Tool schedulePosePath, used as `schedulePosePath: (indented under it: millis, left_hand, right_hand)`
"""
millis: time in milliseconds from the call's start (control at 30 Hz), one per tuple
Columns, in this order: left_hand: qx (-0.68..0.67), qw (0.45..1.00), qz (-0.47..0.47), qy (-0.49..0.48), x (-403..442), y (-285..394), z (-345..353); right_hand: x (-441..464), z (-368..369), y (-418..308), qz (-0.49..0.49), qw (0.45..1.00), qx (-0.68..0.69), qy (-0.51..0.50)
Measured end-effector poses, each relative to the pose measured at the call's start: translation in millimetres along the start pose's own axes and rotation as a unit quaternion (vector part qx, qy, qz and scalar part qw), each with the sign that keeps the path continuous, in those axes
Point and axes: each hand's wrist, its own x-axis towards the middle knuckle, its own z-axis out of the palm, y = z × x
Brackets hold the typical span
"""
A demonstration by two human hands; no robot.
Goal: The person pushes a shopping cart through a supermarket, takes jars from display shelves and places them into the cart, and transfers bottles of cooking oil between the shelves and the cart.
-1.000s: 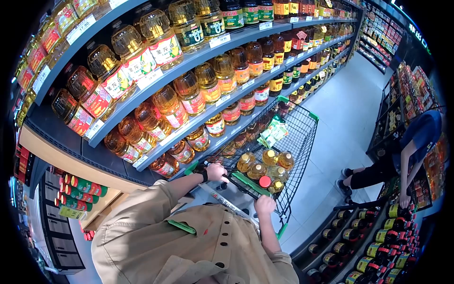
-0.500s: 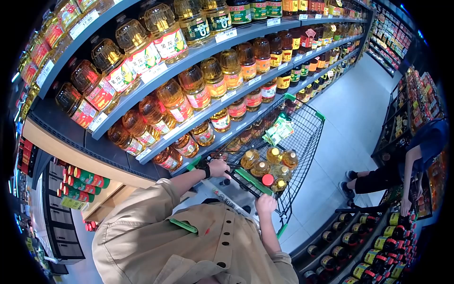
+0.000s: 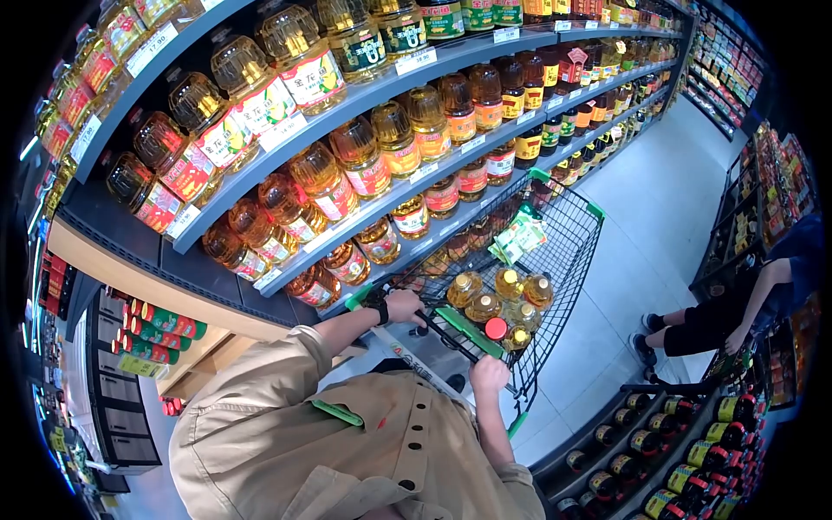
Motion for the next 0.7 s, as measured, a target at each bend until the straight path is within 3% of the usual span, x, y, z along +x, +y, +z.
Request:
schedulePosePath:
  millis: [400,500,700]
  left_hand:
    - [-0.016,0.999,0.021,0.029,10,-5,5]
    - [-0.004,1.000,0.001,-0.024,13,0,-4]
    - [-0.012,0.998,0.043,0.044,30,-13,5]
  right_hand:
    - [6,-1,3,0.009,1.000,-0.012,-0.007]
    - [8,-6,5,0.004,1.000,0.002,-0.007]
    - [21,-5,8,0.007,1.000,0.003,-0.001]
